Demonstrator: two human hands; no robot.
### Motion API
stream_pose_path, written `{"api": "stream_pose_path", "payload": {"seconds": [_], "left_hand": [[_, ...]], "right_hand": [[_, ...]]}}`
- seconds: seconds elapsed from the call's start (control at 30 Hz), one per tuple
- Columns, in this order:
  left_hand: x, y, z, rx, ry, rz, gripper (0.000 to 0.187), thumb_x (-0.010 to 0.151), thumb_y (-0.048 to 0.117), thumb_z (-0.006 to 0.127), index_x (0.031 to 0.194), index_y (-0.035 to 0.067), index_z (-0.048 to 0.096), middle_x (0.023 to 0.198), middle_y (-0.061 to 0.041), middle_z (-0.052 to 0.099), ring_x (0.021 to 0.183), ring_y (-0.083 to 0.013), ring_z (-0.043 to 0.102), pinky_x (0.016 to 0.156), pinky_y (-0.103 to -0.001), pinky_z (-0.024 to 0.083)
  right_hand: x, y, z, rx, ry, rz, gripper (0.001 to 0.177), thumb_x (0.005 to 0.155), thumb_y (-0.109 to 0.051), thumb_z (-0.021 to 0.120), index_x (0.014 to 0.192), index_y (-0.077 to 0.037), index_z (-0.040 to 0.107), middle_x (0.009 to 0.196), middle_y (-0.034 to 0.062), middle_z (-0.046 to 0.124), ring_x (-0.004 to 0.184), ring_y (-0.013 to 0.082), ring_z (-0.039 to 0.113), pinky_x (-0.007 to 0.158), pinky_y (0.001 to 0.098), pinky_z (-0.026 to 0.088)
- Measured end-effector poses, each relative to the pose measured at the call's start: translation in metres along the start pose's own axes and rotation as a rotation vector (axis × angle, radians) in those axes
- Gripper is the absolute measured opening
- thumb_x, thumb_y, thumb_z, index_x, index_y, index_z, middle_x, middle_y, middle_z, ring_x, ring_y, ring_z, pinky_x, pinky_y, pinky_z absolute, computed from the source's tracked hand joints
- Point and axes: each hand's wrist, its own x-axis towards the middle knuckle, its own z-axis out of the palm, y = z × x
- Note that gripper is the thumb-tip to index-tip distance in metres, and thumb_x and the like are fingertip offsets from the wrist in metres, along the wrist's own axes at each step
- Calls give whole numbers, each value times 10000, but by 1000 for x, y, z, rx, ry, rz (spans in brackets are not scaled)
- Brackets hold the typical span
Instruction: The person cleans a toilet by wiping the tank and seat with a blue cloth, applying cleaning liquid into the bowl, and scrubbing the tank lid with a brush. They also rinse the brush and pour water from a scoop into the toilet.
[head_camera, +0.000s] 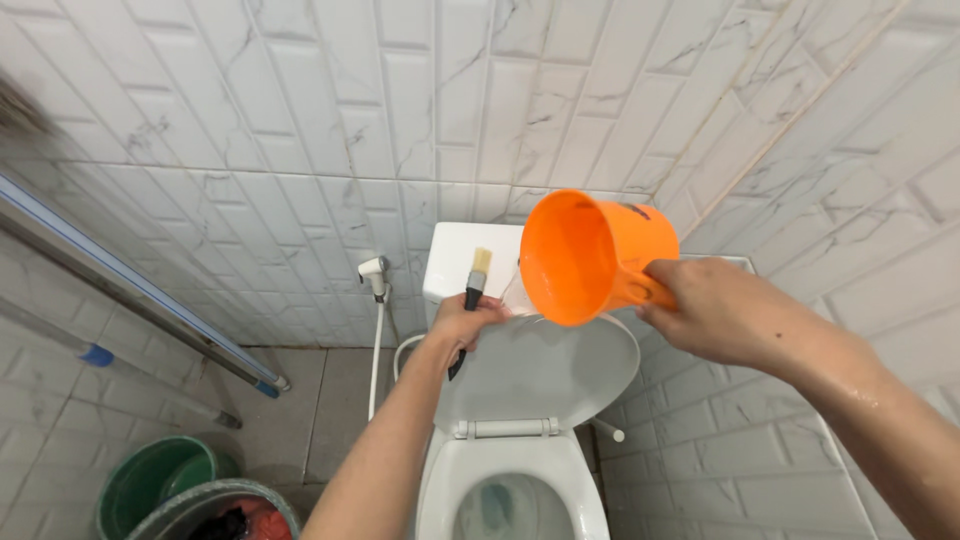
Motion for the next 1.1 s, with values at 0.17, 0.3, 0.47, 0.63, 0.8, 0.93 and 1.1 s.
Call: {"api": "stream_pose_path", "payload": {"seconds": [0.17, 0.3, 0.47, 0.63, 0.8, 0.93, 1.1], "left_hand": [[-6, 8, 3, 31, 22, 19, 379, 657, 185, 939, 931, 51, 713, 712, -9, 640, 487, -118, 463, 428, -313, 355], [-10, 10, 7, 111, 39, 162, 404, 656, 231, 988, 901, 29, 739, 755, -8, 684, 558, -69, 566, 474, -257, 447], [-29, 20, 5, 53, 43, -24, 345, 710, 212, 915, 952, 59, 722, 792, 2, 668, 502, -84, 463, 426, -287, 336], [-39, 18, 1, -68, -19, -48, 275, 781, 171, 858, 997, 76, 717, 717, 29, 563, 443, -86, 331, 419, -295, 267], [-27, 9, -2, -44, -45, -57, 215, 824, 194, 800, 1011, 104, 742, 625, 30, 482, 435, -84, 321, 415, -296, 258], [-20, 2, -7, 51, 14, -50, 262, 791, 261, 842, 975, 120, 719, 628, 34, 515, 432, -93, 389, 412, -307, 325], [-26, 4, -10, 130, 110, -100, 470, 737, 409, 915, 866, 94, 591, 641, 9, 497, 429, -125, 399, 395, -324, 348]], "right_hand": [[-1, 4, 3, 57, -15, 35, 357, 888, -363, 679, 1115, -88, 673, 860, 179, 762, 857, 349, 738, 816, 479, 571], [-7, 19, 10, -71, -74, 194, 352, 896, -378, 625, 1135, -123, 669, 932, 133, 768, 933, 321, 734, 845, 498, 569], [-19, 37, 21, -234, -58, 256, 366, 945, -422, 586, 1154, -127, 640, 977, 108, 773, 971, 311, 740, 858, 485, 586], [-24, 22, 26, -275, -22, 242, 365, 969, -409, 552, 1198, -131, 613, 977, 109, 768, 968, 319, 734, 852, 496, 583], [-21, -11, 24, -203, 82, 84, 361, 928, -367, 590, 1186, -117, 622, 939, 138, 750, 943, 346, 715, 825, 516, 566], [-18, -24, 28, -113, 89, 73, 370, 953, -370, 576, 1205, -101, 604, 902, 146, 752, 905, 359, 719, 797, 520, 564], [-17, -4, 33, -44, 120, 65, 396, 941, -378, 587, 1232, -108, 577, 881, 148, 756, 870, 359, 729, 778, 529, 565]]}}
